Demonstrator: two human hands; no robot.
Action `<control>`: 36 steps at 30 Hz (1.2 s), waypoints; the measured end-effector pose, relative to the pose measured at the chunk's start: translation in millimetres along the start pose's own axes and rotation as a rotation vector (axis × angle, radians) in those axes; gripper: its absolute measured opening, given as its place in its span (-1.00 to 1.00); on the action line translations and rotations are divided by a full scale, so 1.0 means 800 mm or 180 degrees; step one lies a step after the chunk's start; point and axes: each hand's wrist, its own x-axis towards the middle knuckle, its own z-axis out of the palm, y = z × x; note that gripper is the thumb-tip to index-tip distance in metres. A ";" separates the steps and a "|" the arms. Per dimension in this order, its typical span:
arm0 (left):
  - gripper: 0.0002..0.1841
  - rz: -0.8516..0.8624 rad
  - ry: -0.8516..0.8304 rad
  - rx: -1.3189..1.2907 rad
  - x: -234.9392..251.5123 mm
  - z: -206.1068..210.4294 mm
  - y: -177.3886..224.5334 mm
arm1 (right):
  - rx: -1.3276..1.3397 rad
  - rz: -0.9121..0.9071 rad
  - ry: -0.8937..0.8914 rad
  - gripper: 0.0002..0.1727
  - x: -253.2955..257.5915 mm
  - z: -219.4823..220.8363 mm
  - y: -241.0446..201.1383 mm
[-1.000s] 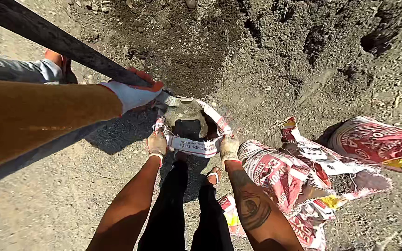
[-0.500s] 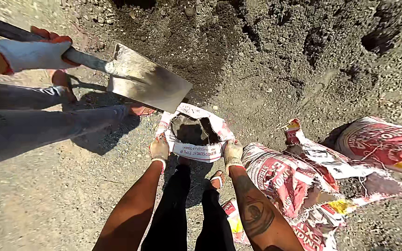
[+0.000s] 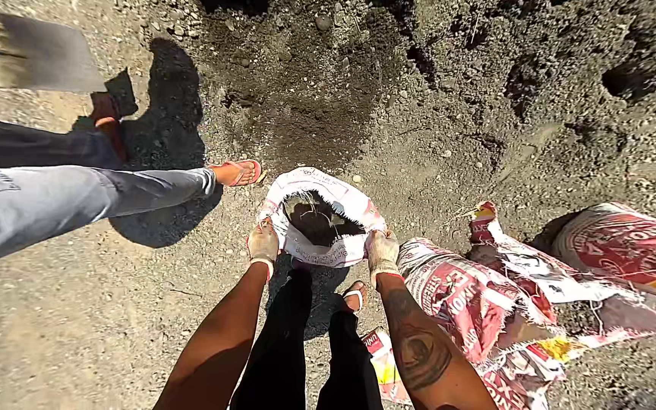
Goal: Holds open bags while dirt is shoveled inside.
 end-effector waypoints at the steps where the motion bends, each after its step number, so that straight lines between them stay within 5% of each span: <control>1: -0.44 -0.0003 -0.0004 0.0021 0.001 0.000 0.000 | -0.0017 0.0002 0.0000 -0.57 -0.001 0.000 0.000; 19: -0.45 -0.0086 -0.0095 0.0090 0.005 0.000 -0.001 | -0.0110 -0.0076 0.0078 -0.55 -0.002 0.002 -0.002; 25: -0.48 -0.0067 -0.0066 -0.0038 0.007 -0.012 0.011 | -0.0496 -0.0485 0.0203 -0.24 -0.014 -0.007 -0.018; 31: -0.38 0.0120 -0.0150 0.0280 0.010 -0.016 0.027 | -0.0671 -0.0698 0.0471 -0.29 -0.025 -0.004 -0.038; 36: -0.40 0.0108 -0.0077 0.0130 0.010 -0.011 0.021 | -0.1041 -0.0872 0.0356 -0.52 -0.015 -0.005 -0.052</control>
